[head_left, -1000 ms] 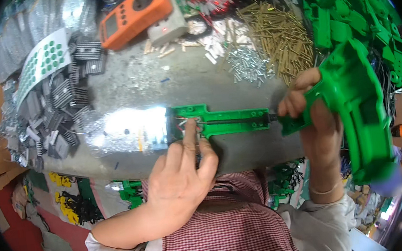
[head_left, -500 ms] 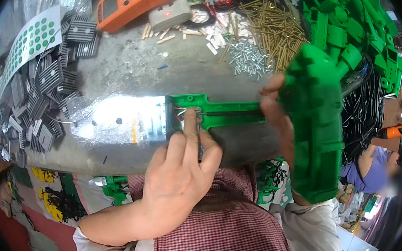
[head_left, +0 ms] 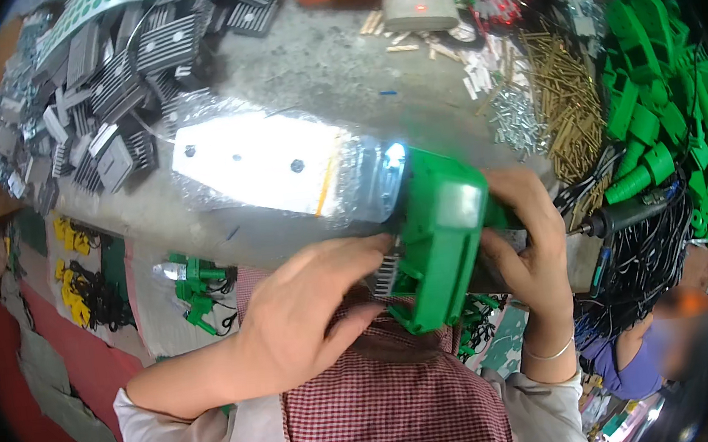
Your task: Assembling and soldering components into a green plastic handheld device.
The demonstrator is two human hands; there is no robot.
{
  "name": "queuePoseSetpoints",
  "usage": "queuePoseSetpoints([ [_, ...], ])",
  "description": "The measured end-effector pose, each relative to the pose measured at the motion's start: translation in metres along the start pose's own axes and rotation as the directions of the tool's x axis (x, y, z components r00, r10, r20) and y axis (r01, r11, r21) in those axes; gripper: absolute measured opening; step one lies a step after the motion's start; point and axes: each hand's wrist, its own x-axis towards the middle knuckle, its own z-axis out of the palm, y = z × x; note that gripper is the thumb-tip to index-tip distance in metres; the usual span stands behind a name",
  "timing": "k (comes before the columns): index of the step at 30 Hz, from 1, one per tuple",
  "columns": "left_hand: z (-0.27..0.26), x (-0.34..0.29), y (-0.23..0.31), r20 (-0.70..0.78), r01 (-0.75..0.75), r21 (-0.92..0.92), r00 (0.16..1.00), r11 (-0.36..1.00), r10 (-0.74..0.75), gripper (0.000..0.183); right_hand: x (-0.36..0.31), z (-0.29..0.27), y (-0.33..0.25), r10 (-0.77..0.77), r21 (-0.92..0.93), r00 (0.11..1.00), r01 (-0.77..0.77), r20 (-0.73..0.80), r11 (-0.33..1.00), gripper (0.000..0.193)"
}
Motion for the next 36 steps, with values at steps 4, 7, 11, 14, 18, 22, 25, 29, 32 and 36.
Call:
queuePoseSetpoints([
  [4,0.0,0.004,-0.011,-0.041,-0.007,-0.097,0.999,0.995,0.003,0.051,-0.001,0.011,0.0,-0.001,-0.111,0.996,-0.008,-0.084,0.994,0.044],
  [7,-0.003,0.008,-0.013,-0.033,-0.068,-0.045,0.997,0.997,0.067,0.05,0.003,0.01,-0.007,0.037,-0.107,0.998,-0.042,-0.054,0.993,0.044],
  [11,-0.002,0.007,-0.017,-0.038,-0.102,-0.01,0.994,0.995,0.101,0.049,-0.002,0.014,-0.011,-0.037,-0.205,0.998,0.024,-0.06,0.978,0.044],
  [14,-0.001,0.007,-0.021,-0.032,-0.135,0.001,0.99,0.991,0.135,0.047,-0.007,0.019,-0.017,0.02,-0.203,0.997,-0.036,-0.077,0.978,0.041],
  [18,0.003,0.008,-0.026,-0.065,-0.153,0.013,0.986,0.988,0.154,0.039,-0.005,0.022,-0.032,0.076,-0.015,0.987,-0.079,-0.144,0.997,0.037],
  [22,0.005,0.008,-0.027,-0.083,-0.17,-0.002,0.982,0.986,0.169,0.042,0.002,0.036,-0.05,-0.12,0.016,0.993,0.121,-0.007,0.993,0.021],
  [25,0.009,0.005,-0.024,-0.078,-0.154,0.007,0.985,0.988,0.154,0.042,-0.001,0.04,-0.049,-0.167,0.011,0.985,0.166,0.051,0.986,0.017],
  [29,0.018,0.006,-0.017,-0.077,-0.107,-0.012,0.991,0.994,0.106,0.045,-0.004,0.038,-0.047,-0.14,0.029,0.988,0.139,0.057,0.99,0.022],
  [32,0.023,0.007,-0.019,-0.117,-0.114,-0.014,0.987,0.993,0.112,0.048,-0.001,0.037,-0.046,-0.102,0.023,0.994,0.101,0.03,0.995,0.026],
  [36,0.03,0.006,-0.016,-0.131,-0.097,-0.053,0.987,0.994,0.089,0.049,-0.009,0.036,-0.045,-0.1,-0.03,0.994,0.101,0.032,0.994,0.034],
])
